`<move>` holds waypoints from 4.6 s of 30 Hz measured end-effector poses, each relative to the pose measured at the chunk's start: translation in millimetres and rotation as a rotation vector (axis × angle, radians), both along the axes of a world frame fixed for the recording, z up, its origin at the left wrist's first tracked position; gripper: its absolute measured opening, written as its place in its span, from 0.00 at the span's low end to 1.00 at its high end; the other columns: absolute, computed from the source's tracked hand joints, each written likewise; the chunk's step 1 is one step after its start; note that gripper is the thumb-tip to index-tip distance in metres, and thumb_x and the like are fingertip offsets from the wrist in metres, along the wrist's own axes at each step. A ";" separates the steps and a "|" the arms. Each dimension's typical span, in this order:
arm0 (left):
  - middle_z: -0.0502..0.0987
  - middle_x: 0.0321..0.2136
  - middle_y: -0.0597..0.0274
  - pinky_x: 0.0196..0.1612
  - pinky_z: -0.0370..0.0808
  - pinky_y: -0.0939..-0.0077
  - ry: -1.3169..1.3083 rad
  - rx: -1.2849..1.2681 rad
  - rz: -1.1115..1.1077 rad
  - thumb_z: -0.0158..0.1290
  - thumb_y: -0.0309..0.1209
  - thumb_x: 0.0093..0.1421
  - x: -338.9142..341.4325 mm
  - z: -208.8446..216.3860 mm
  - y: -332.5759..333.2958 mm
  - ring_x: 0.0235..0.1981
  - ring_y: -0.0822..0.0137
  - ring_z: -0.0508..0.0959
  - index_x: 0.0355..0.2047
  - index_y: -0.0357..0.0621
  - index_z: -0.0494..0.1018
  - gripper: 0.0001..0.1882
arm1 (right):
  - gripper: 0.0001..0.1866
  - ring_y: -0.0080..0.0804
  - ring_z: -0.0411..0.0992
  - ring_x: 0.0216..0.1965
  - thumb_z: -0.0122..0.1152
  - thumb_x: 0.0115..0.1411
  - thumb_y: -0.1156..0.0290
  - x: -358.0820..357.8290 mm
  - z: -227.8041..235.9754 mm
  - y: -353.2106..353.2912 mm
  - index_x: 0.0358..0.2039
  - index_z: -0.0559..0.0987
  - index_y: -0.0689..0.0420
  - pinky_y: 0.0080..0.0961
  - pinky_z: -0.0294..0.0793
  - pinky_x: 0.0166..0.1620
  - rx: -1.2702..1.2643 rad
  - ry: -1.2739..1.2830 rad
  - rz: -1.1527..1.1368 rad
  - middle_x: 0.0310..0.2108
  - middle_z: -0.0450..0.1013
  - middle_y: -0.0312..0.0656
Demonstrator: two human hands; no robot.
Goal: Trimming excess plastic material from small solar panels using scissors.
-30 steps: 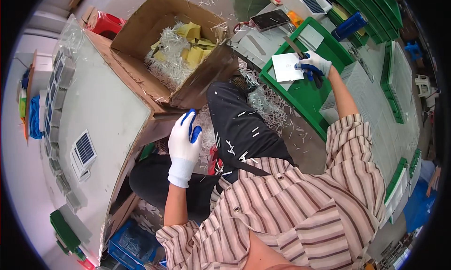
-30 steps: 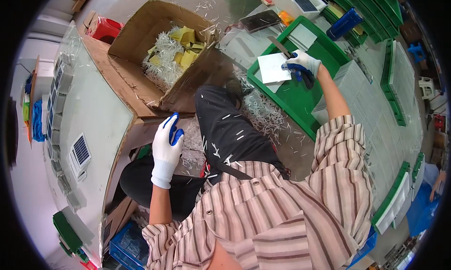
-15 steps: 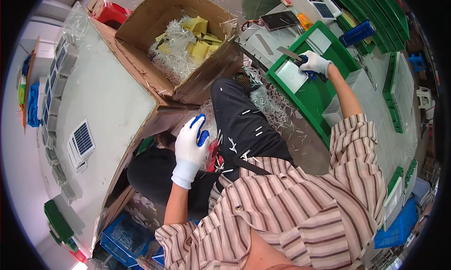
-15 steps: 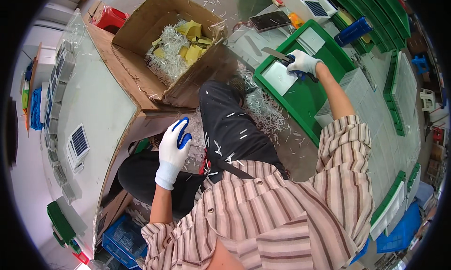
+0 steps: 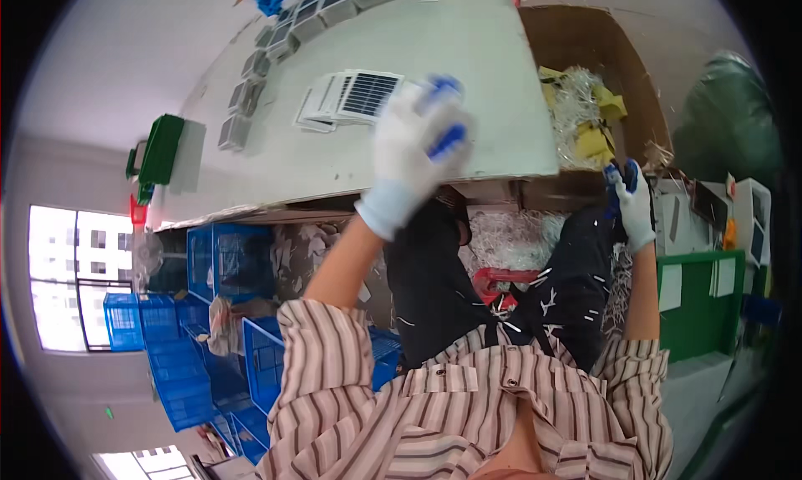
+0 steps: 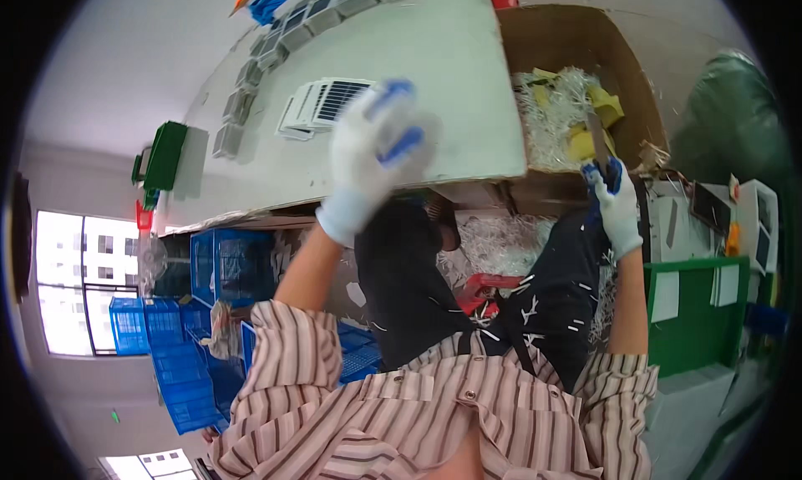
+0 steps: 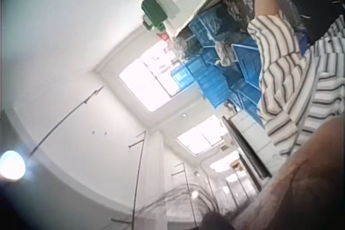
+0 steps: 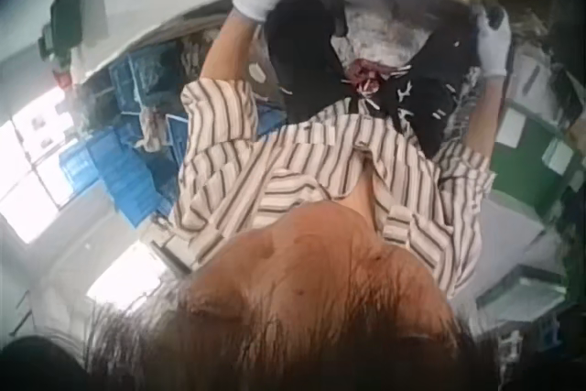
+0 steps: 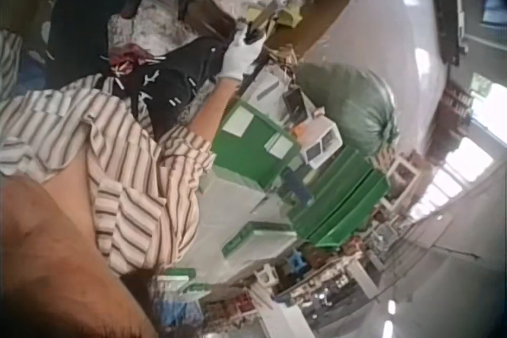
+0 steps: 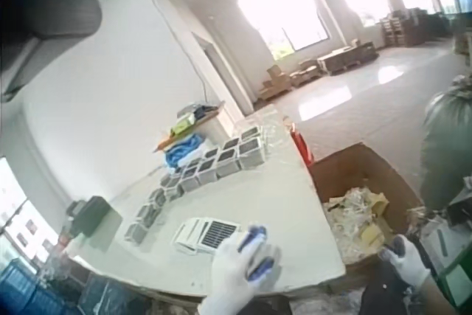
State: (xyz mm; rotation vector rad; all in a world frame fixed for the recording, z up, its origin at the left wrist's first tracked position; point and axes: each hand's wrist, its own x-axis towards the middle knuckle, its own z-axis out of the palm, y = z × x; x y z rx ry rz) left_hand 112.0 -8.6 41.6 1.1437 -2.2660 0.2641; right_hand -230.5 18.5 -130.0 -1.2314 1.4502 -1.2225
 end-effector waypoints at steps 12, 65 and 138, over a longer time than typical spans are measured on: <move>0.70 0.50 0.49 0.58 0.61 0.60 0.163 0.455 -0.130 0.61 0.34 0.46 -26.4 -27.0 -17.8 0.54 0.52 0.66 0.45 0.40 0.71 0.25 | 0.13 0.18 0.67 0.36 0.52 0.63 0.72 42.2 -7.6 51.8 0.46 0.68 0.63 0.16 0.69 0.40 0.058 -0.087 0.054 0.36 0.70 0.35; 0.71 0.42 0.54 0.50 0.66 0.60 0.024 0.180 0.059 0.60 0.30 0.44 -109.5 -23.4 5.1 0.46 0.52 0.68 0.44 0.42 0.71 0.24 | 0.16 0.24 0.73 0.34 0.53 0.60 0.63 107.2 -9.1 -12.8 0.44 0.74 0.60 0.23 0.73 0.40 -0.125 -0.890 0.237 0.35 0.75 0.38; 0.73 0.38 0.55 0.45 0.68 0.60 0.068 0.132 -0.020 0.53 0.20 0.46 -111.2 -39.0 4.1 0.42 0.52 0.71 0.38 0.45 0.75 0.17 | 0.10 0.14 0.69 0.24 0.63 0.50 0.70 101.1 3.6 5.9 0.29 0.76 0.63 0.16 0.71 0.30 -0.151 -0.436 0.321 0.23 0.74 0.34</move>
